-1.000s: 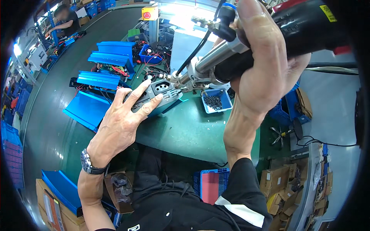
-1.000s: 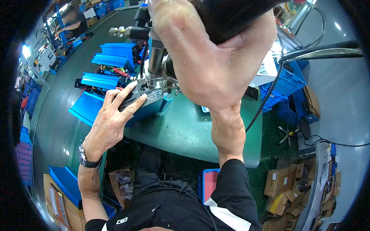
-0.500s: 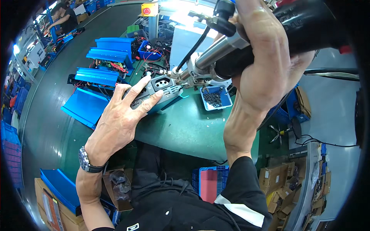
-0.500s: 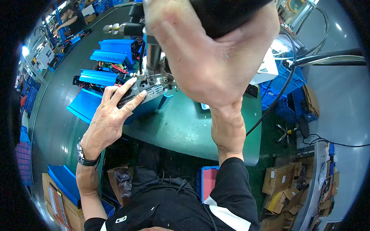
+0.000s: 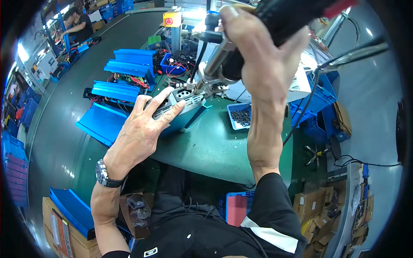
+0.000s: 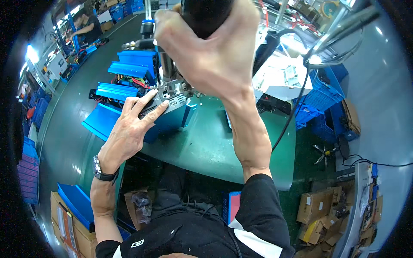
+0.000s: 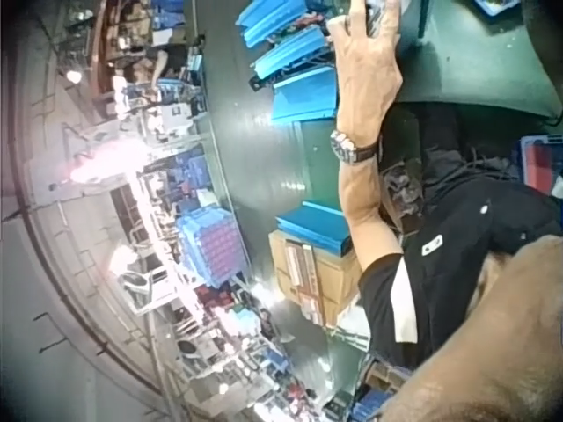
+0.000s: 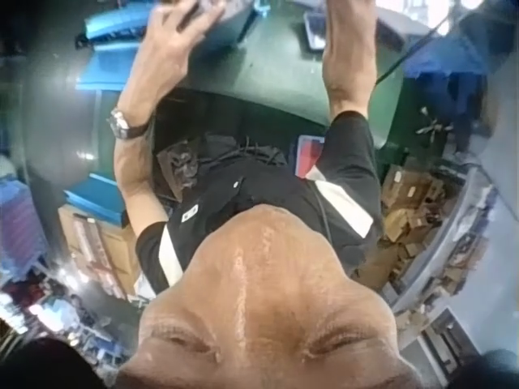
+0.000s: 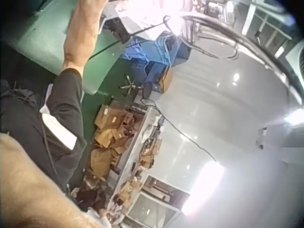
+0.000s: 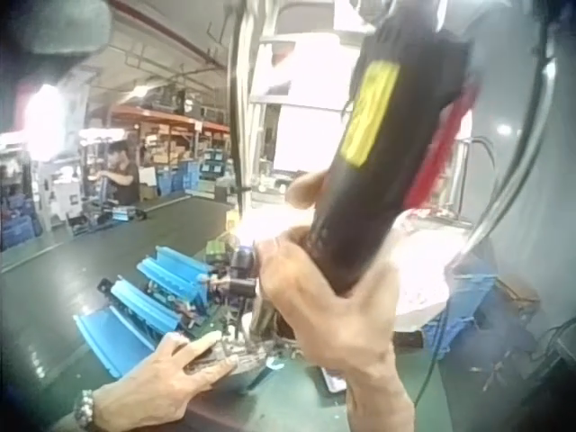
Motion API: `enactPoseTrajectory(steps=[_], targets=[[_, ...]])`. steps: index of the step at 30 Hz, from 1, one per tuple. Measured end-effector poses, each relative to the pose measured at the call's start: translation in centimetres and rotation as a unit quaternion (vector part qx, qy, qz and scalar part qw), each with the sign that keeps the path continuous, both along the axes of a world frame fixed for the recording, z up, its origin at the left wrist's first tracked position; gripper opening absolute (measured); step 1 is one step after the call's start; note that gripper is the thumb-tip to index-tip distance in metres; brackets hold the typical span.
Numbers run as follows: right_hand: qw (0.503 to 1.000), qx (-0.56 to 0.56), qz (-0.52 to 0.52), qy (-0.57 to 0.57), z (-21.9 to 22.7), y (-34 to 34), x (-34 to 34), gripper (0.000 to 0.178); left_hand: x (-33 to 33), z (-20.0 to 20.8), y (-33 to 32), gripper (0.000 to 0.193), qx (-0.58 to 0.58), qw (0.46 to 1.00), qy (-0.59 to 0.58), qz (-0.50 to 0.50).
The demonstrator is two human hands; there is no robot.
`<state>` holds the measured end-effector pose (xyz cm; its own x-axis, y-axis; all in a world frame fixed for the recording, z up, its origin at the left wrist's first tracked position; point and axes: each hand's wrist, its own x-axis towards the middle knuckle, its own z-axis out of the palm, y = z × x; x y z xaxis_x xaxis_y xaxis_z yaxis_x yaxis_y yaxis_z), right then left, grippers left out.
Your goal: Assembling electronic circuit boards and wiring into a device housing using power tools.
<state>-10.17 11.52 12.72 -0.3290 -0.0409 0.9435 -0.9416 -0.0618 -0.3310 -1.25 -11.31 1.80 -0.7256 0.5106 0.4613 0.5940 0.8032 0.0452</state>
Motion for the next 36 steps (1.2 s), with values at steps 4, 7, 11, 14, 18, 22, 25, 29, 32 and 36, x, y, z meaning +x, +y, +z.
enactPoseTrajectory(steps=[4, 7, 11, 14, 18, 22, 25, 29, 32, 36], targets=[[0.998, -0.049, -0.022, -0.029, 0.4, -0.6, 0.1, 0.027, 0.1, -0.4, -0.1, 0.068, 0.024, 1.0, -0.005, -0.015], [0.935, 0.062, -0.31, 0.163, 0.6, 2.2, -1.3, 0.014, 0.6, -0.6, 0.0, 0.059, 0.043, 0.999, 0.011, -0.027], [0.983, -0.182, -0.015, 0.01, 4.1, 4.3, 2.3, 0.021, 0.9, -2.1, -0.1, 0.061, 0.162, 0.986, 0.025, -0.031], [0.967, -0.251, -0.043, -0.009, 5.5, 4.3, 5.3, 0.042, 0.3, -3.6, 0.3, 0.06, 0.315, 0.946, 0.065, -0.032], [0.992, -0.091, 0.083, 0.019, 4.9, 2.6, 7.0, 0.058, -0.3, -5.5, 0.0, 0.048, 0.39, 0.913, 0.117, -0.011], [0.986, -0.117, 0.116, -0.018, 4.2, -0.3, 7.5, 0.061, -0.1, -5.9, 0.3, 0.042, 0.464, 0.88, 0.099, -0.019], [0.982, -0.132, 0.134, -0.019, 3.4, -2.6, 8.3, 0.058, 0.0, -6.1, 0.4, 0.042, 0.461, 0.882, 0.099, -0.016], [0.969, -0.155, 0.193, -0.018, 2.2, -5.9, 8.7, 0.057, 0.0, -5.8, 0.7, 0.041, 0.461, 0.882, 0.094, -0.008], [0.975, -0.147, 0.031, -0.165, 2.1, -9.5, 11.2, 0.056, 0.0, -6.5, 0.0, 0.042, 0.46, 0.883, 0.091, 0.008], [0.986, -0.128, 0.086, -0.063, 1.1, -8.8, 8.1, 0.052, -0.3, -6.7, 0.2, 0.045, 0.45, 0.887, 0.1, -0.008]])
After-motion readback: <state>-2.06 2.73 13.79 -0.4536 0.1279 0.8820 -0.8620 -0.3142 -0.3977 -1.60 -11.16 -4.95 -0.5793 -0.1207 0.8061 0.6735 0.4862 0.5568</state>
